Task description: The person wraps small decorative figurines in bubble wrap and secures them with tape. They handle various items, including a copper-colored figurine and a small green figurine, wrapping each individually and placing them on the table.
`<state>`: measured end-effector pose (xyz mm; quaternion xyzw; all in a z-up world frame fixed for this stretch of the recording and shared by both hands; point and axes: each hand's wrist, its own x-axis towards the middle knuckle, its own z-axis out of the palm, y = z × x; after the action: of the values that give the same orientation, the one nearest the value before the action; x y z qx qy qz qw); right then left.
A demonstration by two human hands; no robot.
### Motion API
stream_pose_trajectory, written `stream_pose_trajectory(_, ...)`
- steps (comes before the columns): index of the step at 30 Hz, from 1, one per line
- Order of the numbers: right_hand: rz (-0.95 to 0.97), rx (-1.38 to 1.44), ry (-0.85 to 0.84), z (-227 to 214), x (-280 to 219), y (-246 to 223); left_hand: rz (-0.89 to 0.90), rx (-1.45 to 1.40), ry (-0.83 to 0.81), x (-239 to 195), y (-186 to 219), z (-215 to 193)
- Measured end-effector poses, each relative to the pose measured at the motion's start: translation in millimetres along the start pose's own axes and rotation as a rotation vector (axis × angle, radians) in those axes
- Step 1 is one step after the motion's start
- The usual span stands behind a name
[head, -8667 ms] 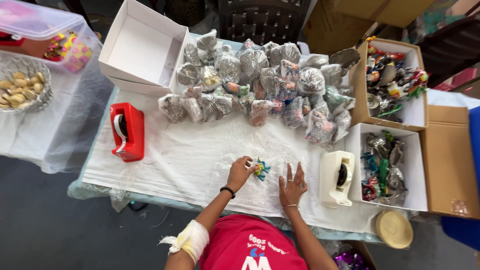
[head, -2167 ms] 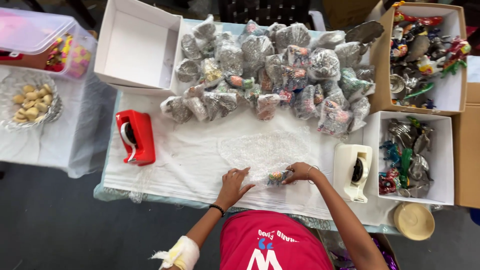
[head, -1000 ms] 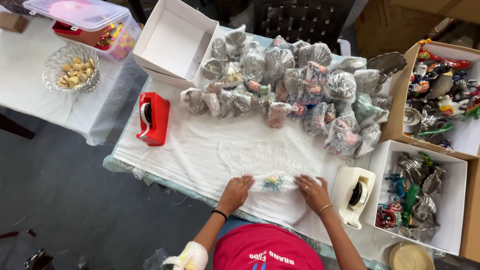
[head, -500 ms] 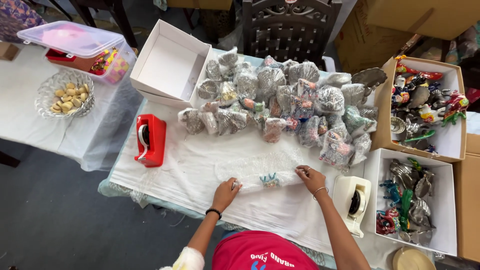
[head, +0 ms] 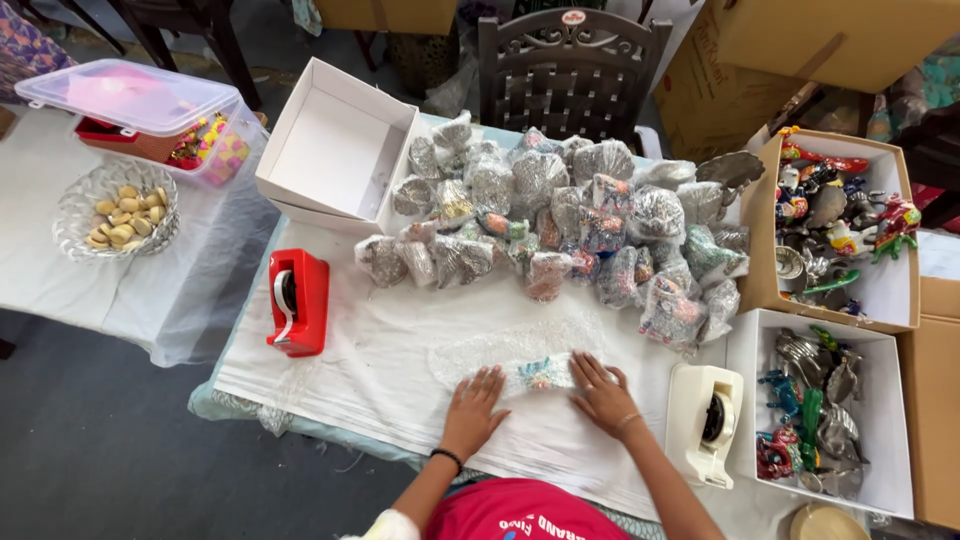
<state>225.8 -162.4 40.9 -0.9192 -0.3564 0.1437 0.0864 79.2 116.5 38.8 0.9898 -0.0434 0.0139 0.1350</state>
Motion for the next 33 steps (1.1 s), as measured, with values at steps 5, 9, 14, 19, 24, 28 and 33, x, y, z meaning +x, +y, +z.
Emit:
stream_pose_trajectory(5, -0.118, -0.137, 0.061, -8, -4, 24, 0.118, 0.093, 0.044, -7, -34, 3)
stream_pose_trajectory(9, -0.079, -0.048, 0.175, -12, 7, 28, 0.116, -0.015, 0.077, 3, -44, -4)
stream_pose_trajectory(14, 0.111, 0.211, 0.022, -29, 26, 39, -0.295, -0.528, -0.091, 28, -38, -69)
stream_pose_trajectory(19, 0.269, 0.445, 0.105, -16, 59, 51, -0.542, -0.739, -0.009, 45, -64, -36)
stream_pose_trajectory(24, 0.446, 0.633, 0.179, -28, 72, 28, -0.689, -0.516, 0.079, 50, -56, -37)
stream_pose_trajectory(28, 0.293, 0.060, 0.437, -10, 73, -14, -0.456, -0.366, 0.320, 52, -18, -38)
stream_pose_trajectory(33, -0.121, -0.057, 0.296, 36, 64, -33, -0.002, -0.137, -0.066, 58, 4, -3)
